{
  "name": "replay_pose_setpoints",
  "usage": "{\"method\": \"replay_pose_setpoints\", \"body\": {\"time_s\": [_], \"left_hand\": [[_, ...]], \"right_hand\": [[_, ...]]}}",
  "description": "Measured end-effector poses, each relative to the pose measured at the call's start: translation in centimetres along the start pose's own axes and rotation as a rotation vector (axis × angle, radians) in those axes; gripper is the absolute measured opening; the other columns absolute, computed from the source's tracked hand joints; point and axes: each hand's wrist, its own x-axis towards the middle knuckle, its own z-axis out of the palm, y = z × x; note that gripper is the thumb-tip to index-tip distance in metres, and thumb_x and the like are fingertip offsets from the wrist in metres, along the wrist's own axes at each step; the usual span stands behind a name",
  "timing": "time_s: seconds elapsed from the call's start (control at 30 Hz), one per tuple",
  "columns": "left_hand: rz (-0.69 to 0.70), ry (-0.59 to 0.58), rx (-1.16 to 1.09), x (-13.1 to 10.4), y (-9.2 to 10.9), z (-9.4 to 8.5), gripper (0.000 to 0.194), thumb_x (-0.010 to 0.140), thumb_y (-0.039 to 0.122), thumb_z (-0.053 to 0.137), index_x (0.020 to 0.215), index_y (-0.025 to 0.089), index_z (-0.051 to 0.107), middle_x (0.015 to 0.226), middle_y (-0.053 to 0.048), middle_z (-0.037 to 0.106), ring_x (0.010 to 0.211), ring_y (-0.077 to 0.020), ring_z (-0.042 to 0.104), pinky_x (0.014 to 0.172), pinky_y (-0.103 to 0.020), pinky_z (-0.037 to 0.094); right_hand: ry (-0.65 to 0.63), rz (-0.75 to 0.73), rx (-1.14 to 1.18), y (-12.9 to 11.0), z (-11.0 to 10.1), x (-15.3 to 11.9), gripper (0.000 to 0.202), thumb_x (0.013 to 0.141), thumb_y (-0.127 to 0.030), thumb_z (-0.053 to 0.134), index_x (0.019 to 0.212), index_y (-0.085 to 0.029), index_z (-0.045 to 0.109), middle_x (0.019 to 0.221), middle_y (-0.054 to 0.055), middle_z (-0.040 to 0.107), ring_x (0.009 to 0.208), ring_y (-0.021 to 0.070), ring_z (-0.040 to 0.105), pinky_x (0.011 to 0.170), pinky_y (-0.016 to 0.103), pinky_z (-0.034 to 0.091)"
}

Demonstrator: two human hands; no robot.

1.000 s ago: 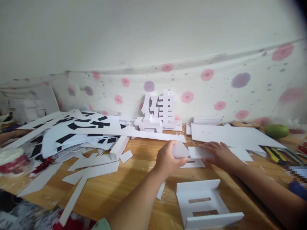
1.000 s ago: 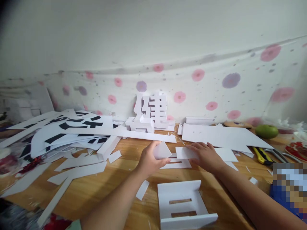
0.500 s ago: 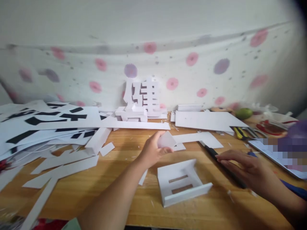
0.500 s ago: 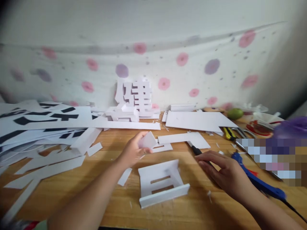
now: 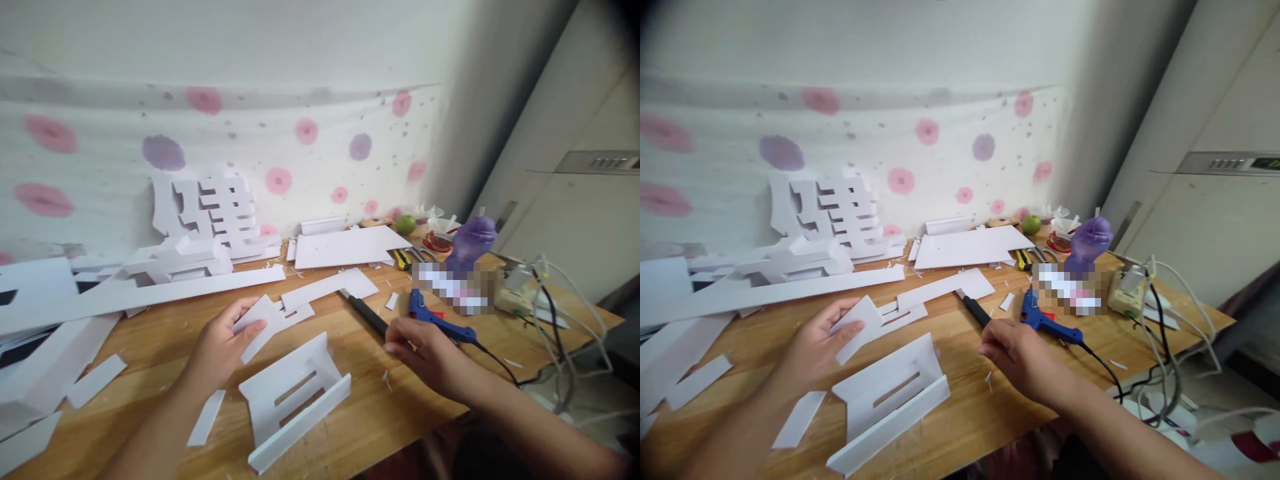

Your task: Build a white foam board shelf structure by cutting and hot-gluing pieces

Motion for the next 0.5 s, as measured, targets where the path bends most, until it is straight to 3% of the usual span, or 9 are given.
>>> {"method": "replay_pose_setpoints", "body": {"time_s": [0.17,0.5], "left_hand": [[-0.027,0.019,0.000,0.3,-0.9,-0.1,0.056,0.077,0.056,0.062,0.121,0.021,0.059,0.126,-0.009,0.065,0.115,-0.0318,0.059,0.097,-0.042,0.048],[-0.026,0.031,0.017,0.6,-1.3,-0.1,0.058,0.076,0.060,0.061,0.119,0.021,0.060,0.124,-0.011,0.065,0.115,-0.0334,0.058,0.100,-0.046,0.045]], "right_hand": [[0.048,-0.031,0.046,-0.3,0.2,0.1,0.015,0.091,-0.016,0.045,0.077,-0.020,0.048,0.079,0.001,0.054,0.071,0.0130,0.049,0.063,0.024,0.042],[0.158,0.044,0.018,-0.5,0.9,0.4,0.014,0.093,-0.018,0.040,0.080,-0.022,0.041,0.072,-0.001,0.049,0.063,0.0127,0.045,0.056,0.024,0.040]]}}
